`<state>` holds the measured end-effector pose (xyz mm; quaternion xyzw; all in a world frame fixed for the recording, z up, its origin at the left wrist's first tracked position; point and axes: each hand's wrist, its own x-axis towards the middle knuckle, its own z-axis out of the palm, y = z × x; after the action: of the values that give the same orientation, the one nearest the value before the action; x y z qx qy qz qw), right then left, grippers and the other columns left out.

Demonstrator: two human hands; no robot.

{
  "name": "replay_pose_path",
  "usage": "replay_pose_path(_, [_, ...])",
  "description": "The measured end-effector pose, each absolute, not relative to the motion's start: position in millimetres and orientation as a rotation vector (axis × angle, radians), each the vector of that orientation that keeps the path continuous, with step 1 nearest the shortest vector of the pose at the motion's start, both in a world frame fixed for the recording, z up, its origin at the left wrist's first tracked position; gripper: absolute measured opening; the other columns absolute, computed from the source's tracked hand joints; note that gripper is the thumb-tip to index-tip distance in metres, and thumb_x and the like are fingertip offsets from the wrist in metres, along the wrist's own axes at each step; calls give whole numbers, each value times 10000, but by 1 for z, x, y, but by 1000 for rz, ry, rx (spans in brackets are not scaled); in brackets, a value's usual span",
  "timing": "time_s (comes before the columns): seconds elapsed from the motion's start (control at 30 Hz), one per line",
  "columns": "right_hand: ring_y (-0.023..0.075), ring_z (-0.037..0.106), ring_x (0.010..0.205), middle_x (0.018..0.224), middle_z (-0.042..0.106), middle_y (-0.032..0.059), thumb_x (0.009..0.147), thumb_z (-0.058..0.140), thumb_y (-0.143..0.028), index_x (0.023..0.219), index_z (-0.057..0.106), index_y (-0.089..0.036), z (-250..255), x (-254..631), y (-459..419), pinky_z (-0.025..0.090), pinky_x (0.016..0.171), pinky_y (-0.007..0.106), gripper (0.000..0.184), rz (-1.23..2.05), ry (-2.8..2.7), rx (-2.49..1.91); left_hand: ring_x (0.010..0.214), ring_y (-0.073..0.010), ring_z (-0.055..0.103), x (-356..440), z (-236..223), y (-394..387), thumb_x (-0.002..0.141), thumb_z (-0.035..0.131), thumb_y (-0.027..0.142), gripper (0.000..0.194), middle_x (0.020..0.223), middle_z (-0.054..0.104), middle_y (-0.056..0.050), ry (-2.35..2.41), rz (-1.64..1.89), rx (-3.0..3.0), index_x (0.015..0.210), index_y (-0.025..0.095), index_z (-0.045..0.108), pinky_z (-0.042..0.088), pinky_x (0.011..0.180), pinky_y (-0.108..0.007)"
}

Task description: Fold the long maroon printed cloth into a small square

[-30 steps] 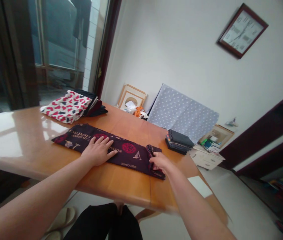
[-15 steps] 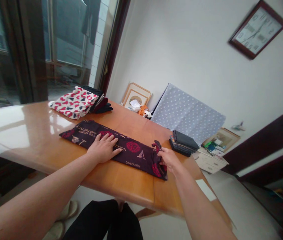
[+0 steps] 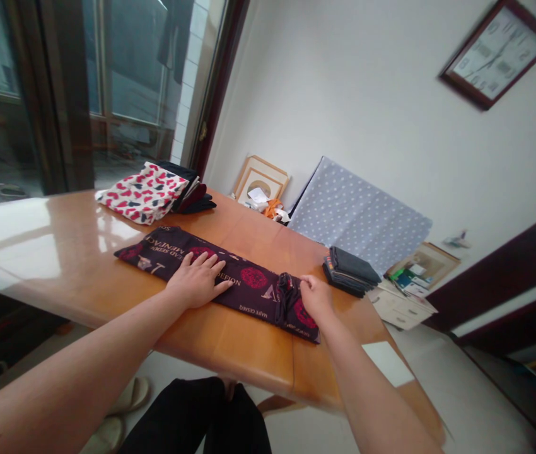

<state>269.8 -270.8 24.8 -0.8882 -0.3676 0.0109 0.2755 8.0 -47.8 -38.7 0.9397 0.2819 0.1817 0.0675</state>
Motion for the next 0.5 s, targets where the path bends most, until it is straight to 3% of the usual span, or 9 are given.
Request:
replay_pose_path(0.07, [219, 519, 1374, 1433, 617, 112, 983, 418, -281, 1354, 642, -179, 14, 267, -267, 352, 1178, 323, 446, -35, -1078, -2432, 1514, -385, 280, 8, -38, -48, 906, 280, 811, 834, 1604, 446, -125, 852, 547, 2827, 1494, 275, 528, 105, 1209, -595])
replay_pose_path(0.2, [251, 331, 1520, 1606, 419, 156, 1002, 372, -268, 1495, 506, -92, -12, 256, -265, 193, 1260, 394, 540, 12, -1242, -2548, 1515, -383, 282, 7, -37, -49, 909, 294, 805, 824, 1612, 436, -118, 862, 535, 2827, 1504, 278, 514, 101, 1216, -584])
replay_pose_path(0.5, [285, 168, 1576, 1686, 242, 148, 1045, 227, -440, 1611, 280, -90, -12, 255, -249, 123, 1264, 504, 667, 83, -1364, -2675, 1511, -393, 290, 6, -38, -49, 915, 261, 809, 837, 1613, 431, -128, 842, 527, 2853, 1514, 275, 500, 109, 1204, -613])
